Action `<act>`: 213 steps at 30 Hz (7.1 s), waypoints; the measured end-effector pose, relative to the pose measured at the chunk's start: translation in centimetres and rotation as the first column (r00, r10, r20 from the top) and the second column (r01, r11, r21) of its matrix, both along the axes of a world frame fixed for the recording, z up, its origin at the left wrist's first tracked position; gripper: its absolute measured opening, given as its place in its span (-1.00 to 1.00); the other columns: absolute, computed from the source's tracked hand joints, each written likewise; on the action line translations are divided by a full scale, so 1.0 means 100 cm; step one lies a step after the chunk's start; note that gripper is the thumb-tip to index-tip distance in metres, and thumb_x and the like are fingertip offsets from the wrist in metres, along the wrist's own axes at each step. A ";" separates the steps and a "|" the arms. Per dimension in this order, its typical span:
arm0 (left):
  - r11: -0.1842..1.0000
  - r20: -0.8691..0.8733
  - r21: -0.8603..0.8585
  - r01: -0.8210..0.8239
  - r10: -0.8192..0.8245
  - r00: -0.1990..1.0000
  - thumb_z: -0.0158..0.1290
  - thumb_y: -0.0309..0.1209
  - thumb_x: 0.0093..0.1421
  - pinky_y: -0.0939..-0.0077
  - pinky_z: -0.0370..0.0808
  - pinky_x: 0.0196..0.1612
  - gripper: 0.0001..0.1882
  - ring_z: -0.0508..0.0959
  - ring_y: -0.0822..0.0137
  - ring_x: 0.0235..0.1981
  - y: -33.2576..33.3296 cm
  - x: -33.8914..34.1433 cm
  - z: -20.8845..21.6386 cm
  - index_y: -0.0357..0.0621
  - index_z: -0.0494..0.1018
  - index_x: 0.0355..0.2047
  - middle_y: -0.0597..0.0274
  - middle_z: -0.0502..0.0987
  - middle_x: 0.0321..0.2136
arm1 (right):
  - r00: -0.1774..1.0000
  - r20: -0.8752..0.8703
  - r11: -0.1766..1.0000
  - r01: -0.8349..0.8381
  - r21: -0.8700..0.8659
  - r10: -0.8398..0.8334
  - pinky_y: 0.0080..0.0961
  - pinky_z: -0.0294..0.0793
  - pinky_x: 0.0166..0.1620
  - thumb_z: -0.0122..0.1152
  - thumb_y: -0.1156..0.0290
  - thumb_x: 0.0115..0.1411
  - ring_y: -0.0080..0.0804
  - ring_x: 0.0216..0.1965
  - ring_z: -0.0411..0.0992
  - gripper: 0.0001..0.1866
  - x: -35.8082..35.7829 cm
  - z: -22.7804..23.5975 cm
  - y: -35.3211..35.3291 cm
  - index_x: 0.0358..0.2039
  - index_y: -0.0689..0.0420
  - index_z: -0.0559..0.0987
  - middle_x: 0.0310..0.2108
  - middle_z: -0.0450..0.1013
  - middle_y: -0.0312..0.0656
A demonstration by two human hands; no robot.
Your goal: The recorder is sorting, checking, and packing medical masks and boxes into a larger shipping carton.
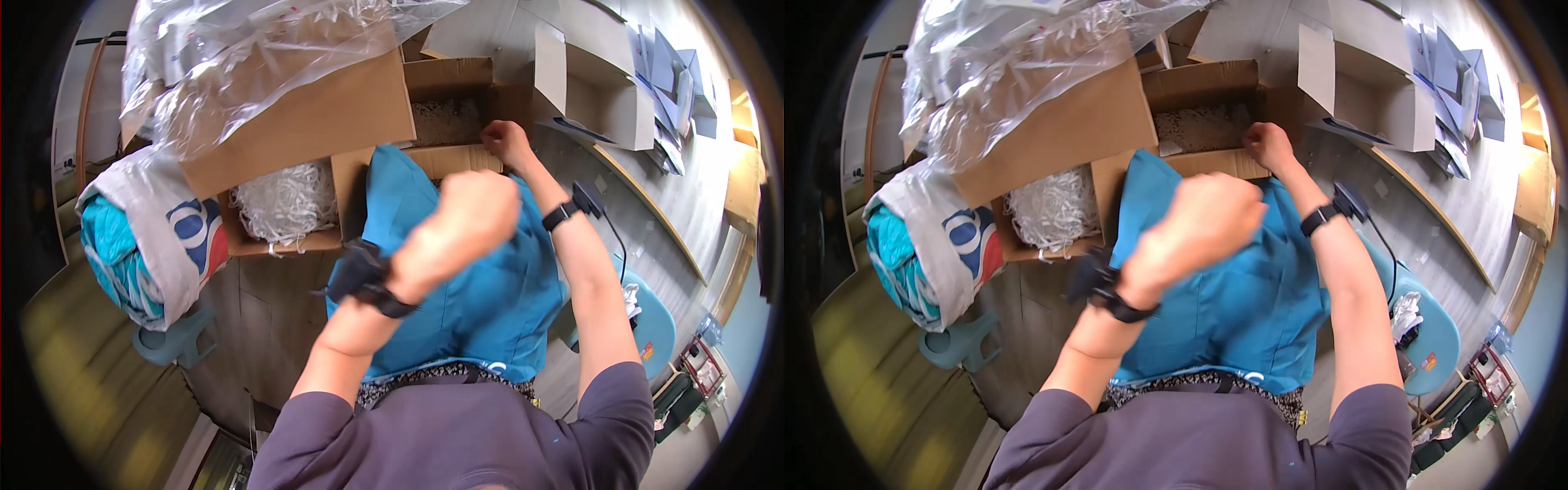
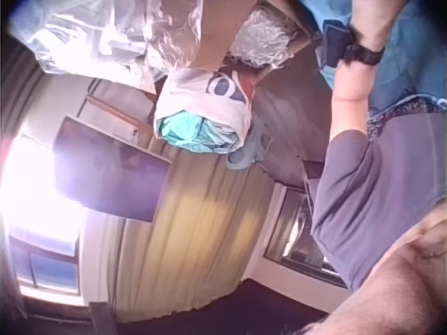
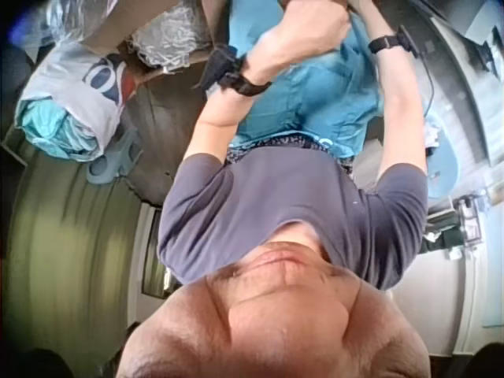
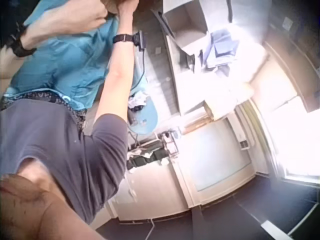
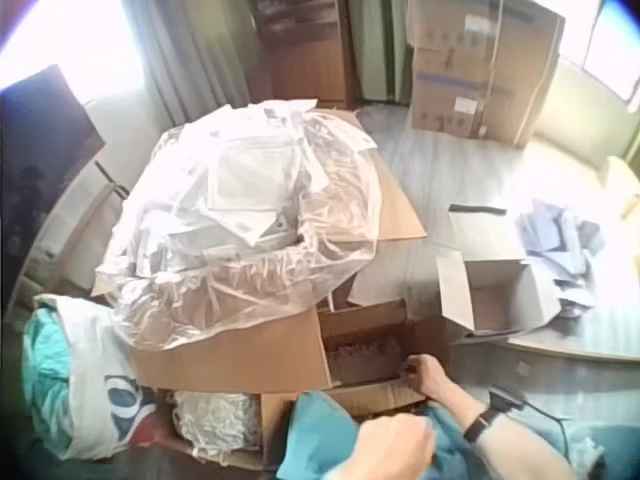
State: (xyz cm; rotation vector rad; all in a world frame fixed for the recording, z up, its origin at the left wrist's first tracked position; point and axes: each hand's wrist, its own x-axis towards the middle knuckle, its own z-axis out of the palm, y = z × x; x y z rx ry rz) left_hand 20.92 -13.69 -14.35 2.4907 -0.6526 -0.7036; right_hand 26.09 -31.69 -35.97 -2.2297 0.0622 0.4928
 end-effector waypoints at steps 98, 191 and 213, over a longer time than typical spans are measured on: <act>0.656 0.125 -0.286 -0.699 0.748 0.651 0.22 -0.11 0.16 0.22 0.40 0.12 -0.30 0.46 -0.06 0.08 0.183 -0.159 0.000 -0.43 0.35 0.12 -0.28 0.44 0.05 | 0.669 0.707 0.966 0.243 0.082 -0.229 -0.27 0.43 0.00 0.09 0.66 0.01 -0.10 -0.11 0.44 -0.83 -0.271 0.200 0.033 -0.35 0.19 0.54 -0.22 0.48 -0.10; 0.617 -0.630 -0.652 -0.440 -0.119 0.767 0.23 -0.37 0.16 0.28 0.41 0.12 -0.65 0.54 0.16 0.02 0.062 -0.301 0.188 -0.36 0.53 -0.11 -0.04 0.56 -0.06 | -0.205 0.414 0.307 0.409 0.859 -0.887 -0.48 0.53 -0.04 -0.03 0.50 0.28 -0.41 -0.19 0.51 -0.76 -0.426 0.457 -0.265 -0.22 0.24 0.63 -0.21 0.56 -0.15; 0.769 -0.698 -0.390 -0.507 0.113 0.708 0.13 -0.39 0.23 0.41 0.48 0.00 -0.77 0.59 0.32 -0.16 0.019 -0.312 0.163 -0.31 0.53 -0.19 0.10 0.62 -0.23 | 0.671 0.260 0.300 0.599 -0.743 -0.695 -0.19 0.34 0.10 0.09 0.55 -0.06 -0.12 -0.09 0.45 -0.72 -0.615 0.256 -0.414 -0.48 -0.16 0.69 -0.24 0.57 -0.10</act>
